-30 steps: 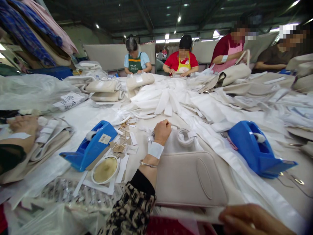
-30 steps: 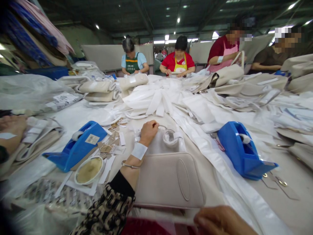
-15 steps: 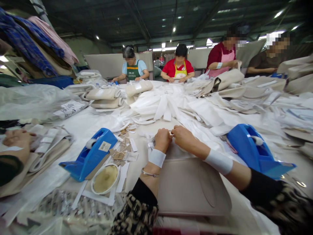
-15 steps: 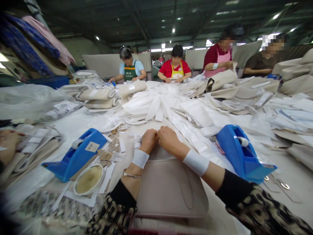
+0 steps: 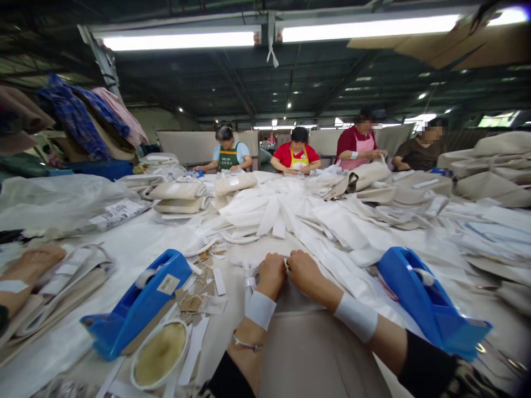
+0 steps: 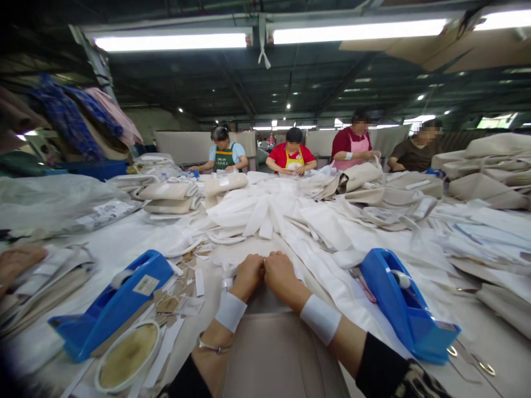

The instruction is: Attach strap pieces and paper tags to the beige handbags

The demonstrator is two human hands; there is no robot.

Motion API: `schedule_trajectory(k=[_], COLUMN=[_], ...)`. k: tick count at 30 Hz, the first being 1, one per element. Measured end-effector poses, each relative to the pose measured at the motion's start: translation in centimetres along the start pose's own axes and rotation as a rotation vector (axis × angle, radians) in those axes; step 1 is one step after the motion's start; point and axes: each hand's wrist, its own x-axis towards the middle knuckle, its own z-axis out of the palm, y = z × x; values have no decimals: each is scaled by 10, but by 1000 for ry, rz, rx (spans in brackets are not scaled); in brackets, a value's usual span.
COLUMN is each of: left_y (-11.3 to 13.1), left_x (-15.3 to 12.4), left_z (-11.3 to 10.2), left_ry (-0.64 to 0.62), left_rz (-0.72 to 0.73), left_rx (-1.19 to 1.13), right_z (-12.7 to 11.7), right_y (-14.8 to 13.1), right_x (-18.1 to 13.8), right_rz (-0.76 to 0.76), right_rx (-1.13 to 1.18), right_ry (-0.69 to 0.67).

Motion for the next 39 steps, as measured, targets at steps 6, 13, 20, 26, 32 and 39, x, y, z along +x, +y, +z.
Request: schedule_trajectory(k=[6,13,20,26,32,39], left_y=[-1,-1,0,-3,-6,-6], left_x=[-3,1,1,5,8,10], left_z=[2,5,5,10,11,8], left_ry=[0,55,201,139,81,177], left_rz=[47,-1,-77,-96,-83,-102], left_rx=[12,-20,-91,-112,-139,-197], right_z=[4,4,5,15,17,17], right_y=[1,-1,6,22,27,30], right_x=[3,3,4,17,23,23], right_rz=[5,10,61,102,141,157], right_rx=[35,45,90,184,242,299], right_ry=[8,35,46,-14,-14,17])
